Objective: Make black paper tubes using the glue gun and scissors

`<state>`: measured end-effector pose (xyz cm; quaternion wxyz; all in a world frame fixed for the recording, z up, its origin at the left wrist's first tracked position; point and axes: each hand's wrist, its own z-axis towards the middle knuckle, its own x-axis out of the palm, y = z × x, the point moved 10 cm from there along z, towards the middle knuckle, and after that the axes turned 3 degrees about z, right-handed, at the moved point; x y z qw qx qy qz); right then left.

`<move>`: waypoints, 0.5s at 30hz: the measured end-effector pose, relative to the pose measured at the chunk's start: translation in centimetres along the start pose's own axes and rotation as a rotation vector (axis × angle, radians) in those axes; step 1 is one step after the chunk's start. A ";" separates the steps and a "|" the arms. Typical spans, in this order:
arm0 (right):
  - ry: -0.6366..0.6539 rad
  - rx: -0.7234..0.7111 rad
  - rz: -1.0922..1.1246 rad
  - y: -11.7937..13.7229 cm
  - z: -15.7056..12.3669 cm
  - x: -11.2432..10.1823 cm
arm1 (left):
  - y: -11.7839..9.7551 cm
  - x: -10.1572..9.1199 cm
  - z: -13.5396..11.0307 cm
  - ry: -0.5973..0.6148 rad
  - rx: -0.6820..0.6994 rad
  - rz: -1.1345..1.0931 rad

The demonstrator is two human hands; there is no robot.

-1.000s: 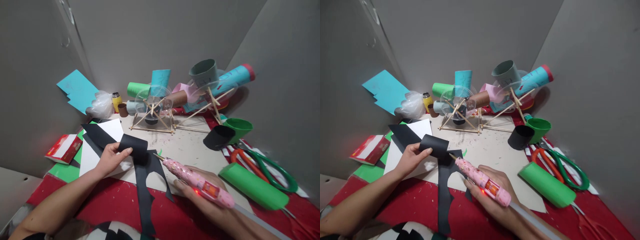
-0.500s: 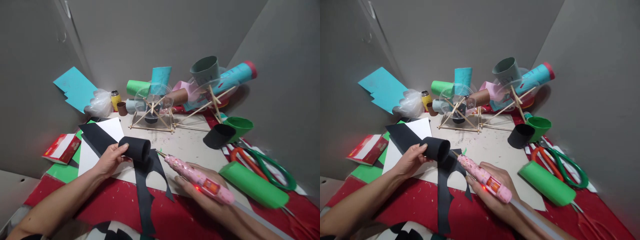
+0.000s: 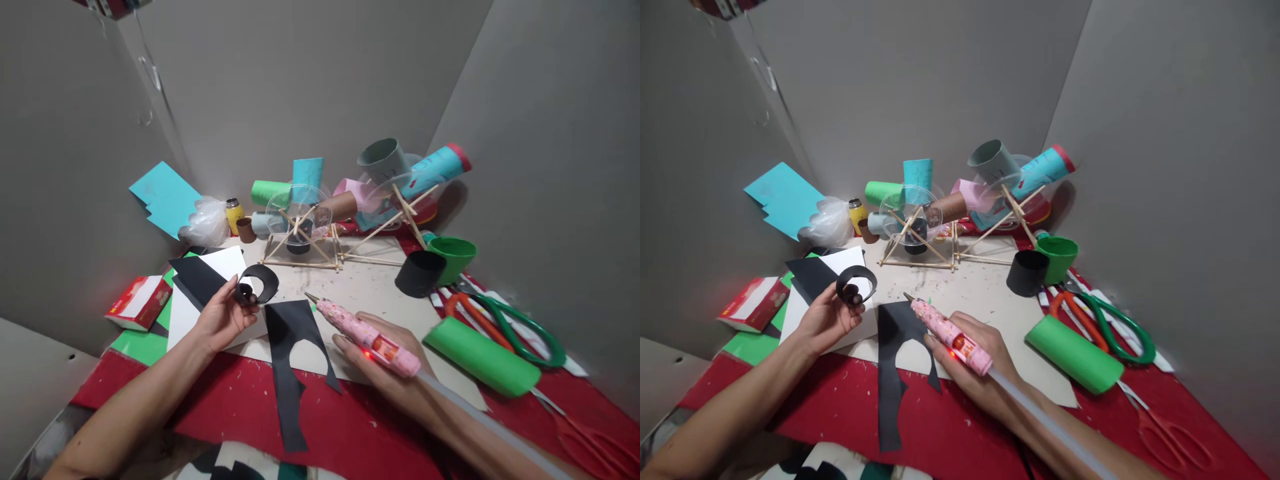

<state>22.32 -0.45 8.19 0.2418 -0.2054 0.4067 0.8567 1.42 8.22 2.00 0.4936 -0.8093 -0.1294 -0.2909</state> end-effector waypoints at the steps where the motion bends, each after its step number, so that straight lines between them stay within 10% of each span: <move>1: 0.007 0.002 0.014 -0.1 -0.1 0.2 | 0.0 -0.2 0.1 0.000 -0.008 -0.019; 15: -0.009 0.023 0.082 -0.4 0.0 0.0 | 1.3 -0.5 1.1 -0.036 -0.090 -0.032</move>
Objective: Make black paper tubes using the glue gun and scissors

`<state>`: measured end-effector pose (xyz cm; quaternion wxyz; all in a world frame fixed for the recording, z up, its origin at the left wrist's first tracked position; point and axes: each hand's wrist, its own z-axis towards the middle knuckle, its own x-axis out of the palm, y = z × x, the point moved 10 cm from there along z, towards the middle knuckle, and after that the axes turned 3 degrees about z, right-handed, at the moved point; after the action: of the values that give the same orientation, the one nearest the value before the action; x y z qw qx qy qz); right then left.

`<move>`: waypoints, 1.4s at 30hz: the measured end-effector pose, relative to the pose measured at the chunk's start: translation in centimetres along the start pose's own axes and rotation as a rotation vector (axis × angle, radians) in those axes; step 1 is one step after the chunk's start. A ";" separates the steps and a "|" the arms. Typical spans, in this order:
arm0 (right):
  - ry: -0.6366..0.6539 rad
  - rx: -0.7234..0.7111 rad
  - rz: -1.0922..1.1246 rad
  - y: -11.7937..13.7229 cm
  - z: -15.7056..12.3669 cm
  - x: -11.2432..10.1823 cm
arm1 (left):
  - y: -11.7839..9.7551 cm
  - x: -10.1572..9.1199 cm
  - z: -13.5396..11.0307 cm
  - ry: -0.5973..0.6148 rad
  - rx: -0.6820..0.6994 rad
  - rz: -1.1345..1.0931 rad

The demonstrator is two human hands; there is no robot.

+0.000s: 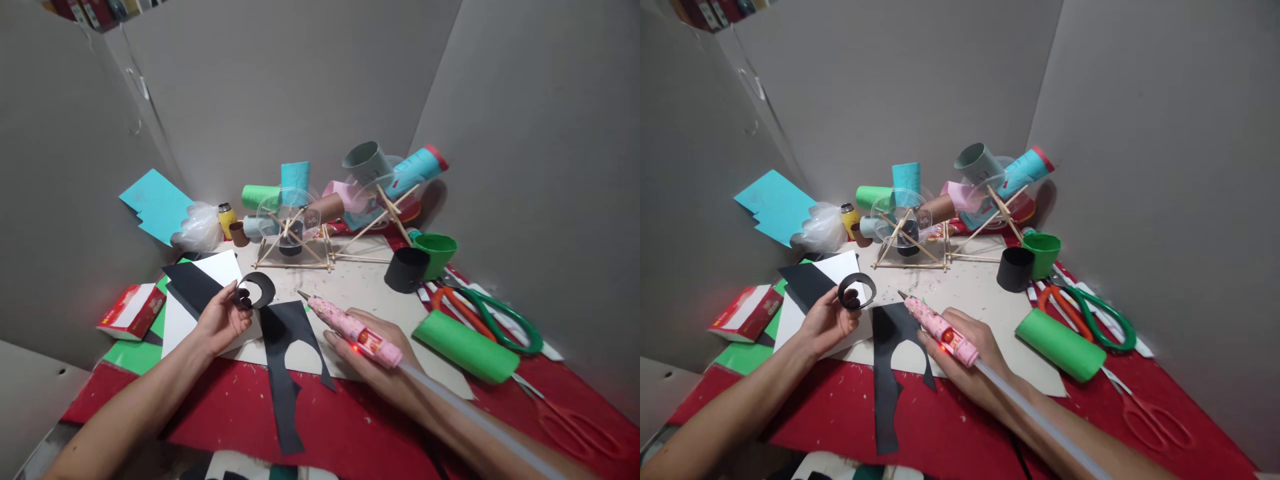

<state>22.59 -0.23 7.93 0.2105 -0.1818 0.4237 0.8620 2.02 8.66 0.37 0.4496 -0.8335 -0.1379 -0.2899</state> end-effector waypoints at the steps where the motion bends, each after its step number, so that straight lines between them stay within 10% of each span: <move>1: 0.000 0.013 0.014 0.1 0.0 -0.1 | 0.1 0.0 0.0 -0.014 -0.003 0.006; 42: 0.168 -0.115 0.005 1.1 -1.4 1.5 | 2.8 0.7 -0.5 0.142 0.030 0.136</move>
<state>20.87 -1.64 7.13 0.1613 -0.2643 0.3901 0.8671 3.77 6.64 -0.81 0.4892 -0.8116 -0.0531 -0.3148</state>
